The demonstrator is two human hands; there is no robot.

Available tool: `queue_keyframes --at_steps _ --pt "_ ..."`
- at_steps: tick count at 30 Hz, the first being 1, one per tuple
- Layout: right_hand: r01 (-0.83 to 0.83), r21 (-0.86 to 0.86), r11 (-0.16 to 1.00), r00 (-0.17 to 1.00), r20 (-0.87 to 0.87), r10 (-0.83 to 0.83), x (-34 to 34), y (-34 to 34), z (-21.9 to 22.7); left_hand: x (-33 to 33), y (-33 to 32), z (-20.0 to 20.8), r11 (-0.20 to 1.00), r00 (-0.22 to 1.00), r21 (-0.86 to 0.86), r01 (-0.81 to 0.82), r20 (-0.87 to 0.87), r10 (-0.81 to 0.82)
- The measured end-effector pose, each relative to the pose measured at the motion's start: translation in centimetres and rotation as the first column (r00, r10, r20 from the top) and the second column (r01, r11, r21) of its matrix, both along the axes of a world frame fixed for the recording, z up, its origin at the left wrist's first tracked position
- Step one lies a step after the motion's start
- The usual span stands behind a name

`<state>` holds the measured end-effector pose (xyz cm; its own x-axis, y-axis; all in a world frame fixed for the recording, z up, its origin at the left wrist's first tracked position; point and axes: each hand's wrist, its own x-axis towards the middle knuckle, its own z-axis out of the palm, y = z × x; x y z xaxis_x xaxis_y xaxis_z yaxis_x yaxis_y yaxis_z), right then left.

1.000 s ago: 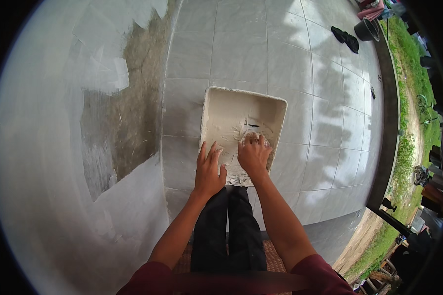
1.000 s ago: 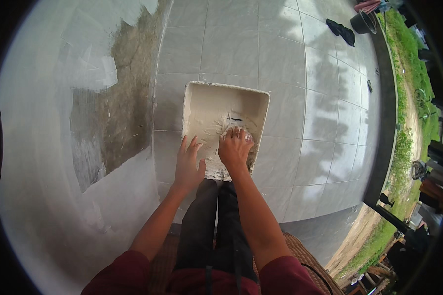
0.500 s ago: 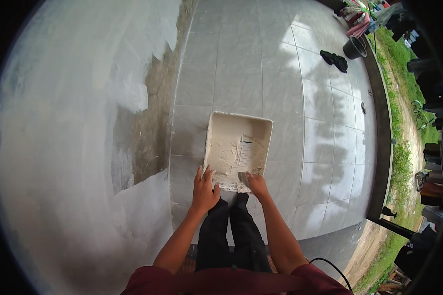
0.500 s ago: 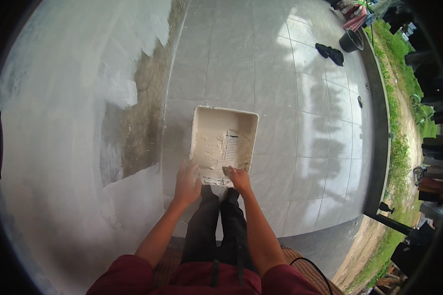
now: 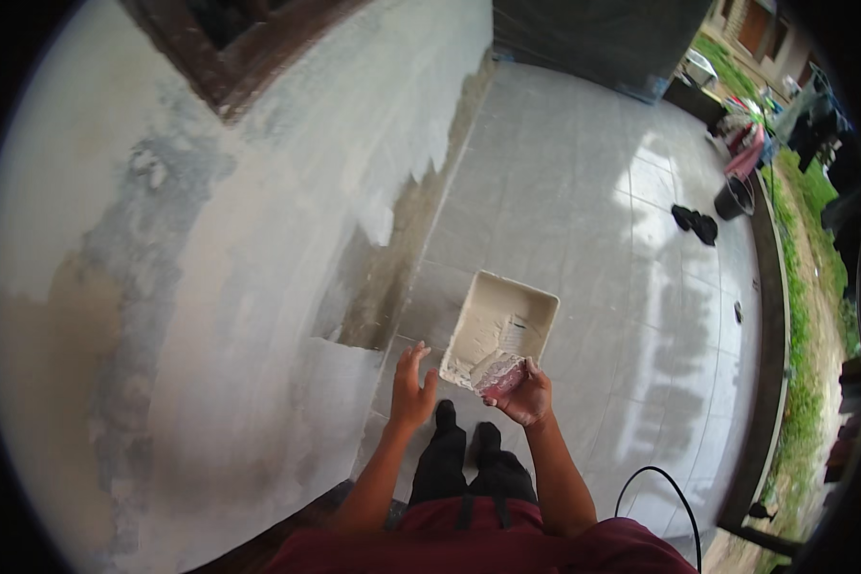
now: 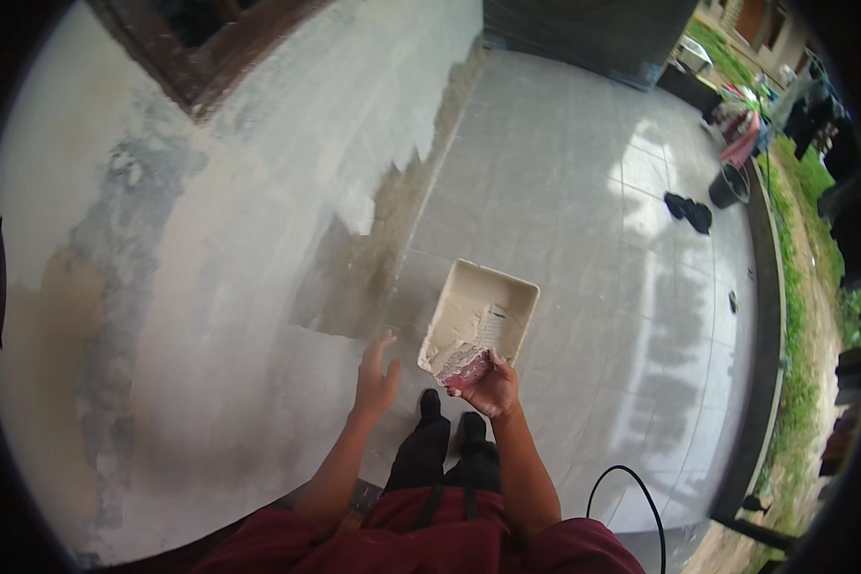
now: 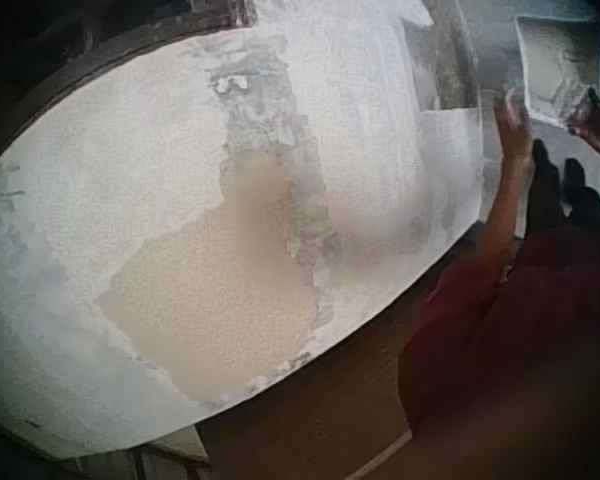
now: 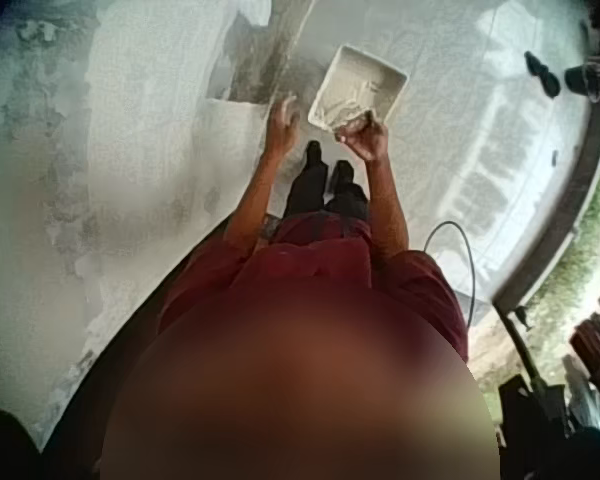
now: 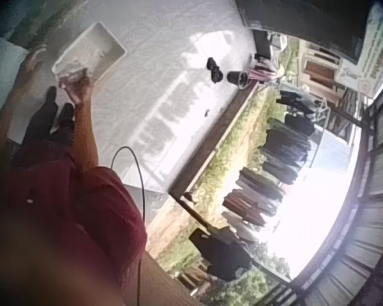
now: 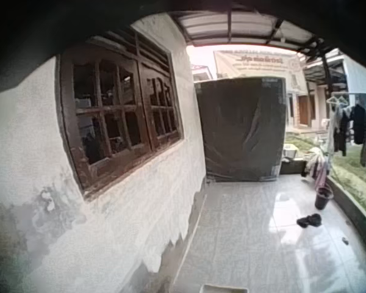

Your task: The person applies putty from a bucket onto an exterior wall, then smooths it with a hand scraper.

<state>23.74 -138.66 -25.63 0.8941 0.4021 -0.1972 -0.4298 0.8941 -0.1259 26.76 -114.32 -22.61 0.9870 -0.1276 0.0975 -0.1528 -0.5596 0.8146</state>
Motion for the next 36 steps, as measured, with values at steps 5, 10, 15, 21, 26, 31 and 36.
queue_keyframes --at_steps 5,10,15,21,26,31,36 --pt "-0.183 0.049 0.982 0.972 0.157 0.173 3.1 4.7 6.4 -3.6 2.2 6.4 0.971 0.962 -0.053 -0.232 0.133 0.237" --pt "-0.428 0.004 0.904 0.866 0.287 0.409 3.6 12.9 12.9 -9.0 7.6 11.8 0.863 0.819 0.026 -0.505 0.328 0.47" --pt "-0.624 0.062 0.779 0.737 0.377 0.561 2.0 21.6 15.7 -16.6 11.7 17.3 0.687 0.619 -0.002 -0.727 0.43 0.657" --pt "-0.792 0.074 0.606 0.577 0.413 0.704 -4.4 30.2 21.0 -25.9 16.6 20.7 0.458 0.345 -0.064 -0.887 0.568 0.747" --pt "-0.831 0.088 0.55 0.535 0.402 0.743 -8.8 35.6 23.9 -31.1 19.8 22.6 0.337 0.21 -0.09 -0.937 0.627 0.75" --pt "-0.836 0.118 0.536 0.523 0.467 0.713 -11.8 40.3 25.9 -34.2 24.4 25.7 0.263 0.136 -0.049 -0.964 0.757 0.639" --pt "-0.736 -0.054 0.675 0.547 0.541 0.639 -14.5 45.8 29.2 -36.2 31.0 28.5 0.262 0.066 -0.078 -0.962 0.863 0.5"
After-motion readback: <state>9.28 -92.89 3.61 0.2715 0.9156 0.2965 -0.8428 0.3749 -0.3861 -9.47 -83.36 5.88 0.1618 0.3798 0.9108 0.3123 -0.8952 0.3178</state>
